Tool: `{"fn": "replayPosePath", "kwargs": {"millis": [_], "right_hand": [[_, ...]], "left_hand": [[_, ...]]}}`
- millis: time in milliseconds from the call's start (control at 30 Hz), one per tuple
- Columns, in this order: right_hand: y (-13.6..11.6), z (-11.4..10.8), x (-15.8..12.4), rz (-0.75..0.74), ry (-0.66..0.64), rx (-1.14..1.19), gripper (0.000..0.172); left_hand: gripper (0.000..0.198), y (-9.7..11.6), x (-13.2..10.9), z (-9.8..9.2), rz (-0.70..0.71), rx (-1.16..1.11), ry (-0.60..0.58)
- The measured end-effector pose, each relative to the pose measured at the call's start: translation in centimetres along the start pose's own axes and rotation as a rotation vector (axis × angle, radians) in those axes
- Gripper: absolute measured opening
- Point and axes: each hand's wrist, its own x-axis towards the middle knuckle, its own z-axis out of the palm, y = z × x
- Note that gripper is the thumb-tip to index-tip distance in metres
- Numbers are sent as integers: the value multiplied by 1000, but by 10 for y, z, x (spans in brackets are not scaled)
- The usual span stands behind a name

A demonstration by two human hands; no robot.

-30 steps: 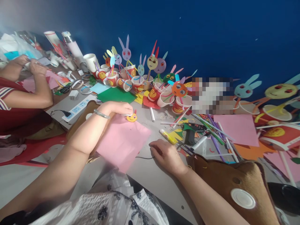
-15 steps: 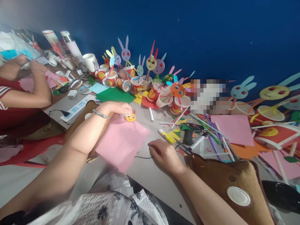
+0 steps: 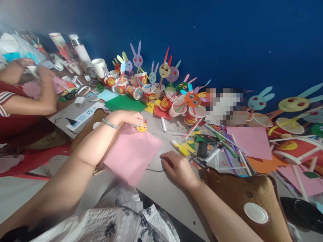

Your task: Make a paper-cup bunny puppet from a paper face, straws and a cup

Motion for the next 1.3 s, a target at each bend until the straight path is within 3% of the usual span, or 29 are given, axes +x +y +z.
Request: {"fn": "replayPosePath", "kwargs": {"millis": [367, 667, 1033, 1300], "right_hand": [[-2, -1, 1, -12, -1, -15, 18], [0, 1, 0, -15, 5, -34, 19], [-4, -1, 2, -4, 1, -29, 19], [-3, 0, 2, -1, -1, -20, 19]], "left_hand": [[31, 7, -5, -2, -21, 55, 1], [28, -8, 6, 3, 33, -3, 40], [27, -6, 4, 4, 32, -58, 63], [39, -8, 6, 3, -55, -84, 114]]}}
